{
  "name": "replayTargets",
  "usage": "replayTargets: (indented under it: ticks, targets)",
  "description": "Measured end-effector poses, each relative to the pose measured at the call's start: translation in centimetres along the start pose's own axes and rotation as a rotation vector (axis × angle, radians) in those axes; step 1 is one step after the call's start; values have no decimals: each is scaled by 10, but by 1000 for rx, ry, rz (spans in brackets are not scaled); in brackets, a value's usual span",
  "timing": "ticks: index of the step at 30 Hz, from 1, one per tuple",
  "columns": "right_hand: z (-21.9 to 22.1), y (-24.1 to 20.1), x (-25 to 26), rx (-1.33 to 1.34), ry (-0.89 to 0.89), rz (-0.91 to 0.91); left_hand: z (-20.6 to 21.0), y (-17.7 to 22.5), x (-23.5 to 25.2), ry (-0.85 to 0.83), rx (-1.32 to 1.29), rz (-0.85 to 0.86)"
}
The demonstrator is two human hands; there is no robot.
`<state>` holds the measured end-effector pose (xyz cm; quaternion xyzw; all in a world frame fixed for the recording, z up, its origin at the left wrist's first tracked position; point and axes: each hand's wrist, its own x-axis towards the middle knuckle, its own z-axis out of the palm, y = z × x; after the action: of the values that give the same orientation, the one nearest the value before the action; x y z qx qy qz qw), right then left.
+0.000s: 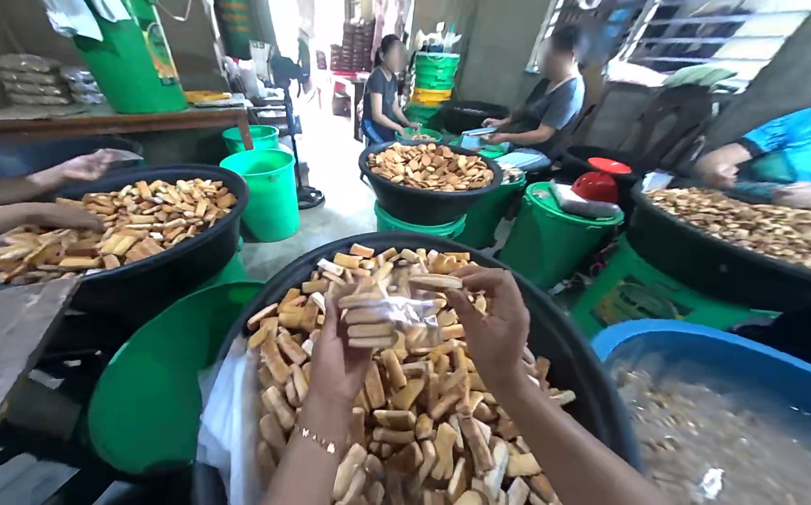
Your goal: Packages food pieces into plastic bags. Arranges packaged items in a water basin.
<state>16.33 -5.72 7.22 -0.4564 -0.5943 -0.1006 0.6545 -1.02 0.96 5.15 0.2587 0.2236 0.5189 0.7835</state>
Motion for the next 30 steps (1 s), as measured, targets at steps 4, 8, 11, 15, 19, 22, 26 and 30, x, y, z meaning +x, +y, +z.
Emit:
replayTargets:
  ticks: [4, 8, 11, 15, 19, 22, 26, 30]
  targets:
    - [-1, 12, -5, -69, -31, -117, 5, -20, -15, -230, 49, -68]
    - [-12, 2, -8, -107, -331, -127, 14, -22, -25, -174, 4, -121]
    - [-30, -12, -10, -107, -458, 94, 11, -20, -21, -205, 204, 62]
    - [-55, -28, -15, 110, -763, 418, 12, -19, -17, -149, 526, 283]
    - [-59, -40, -24, 167, -985, 505, 9, -20, -25, -463, 781, 361]
    - [-70, -42, -23, -21, -976, 536, 8, -16, -24, -676, 812, 199]
    - [-91, -46, -32, 91, -1039, 600, 2, -36, -32, -647, 981, 226]
    - [-122, -50, -58, 351, -648, 749, 11, -55, -45, -616, 1043, 248]
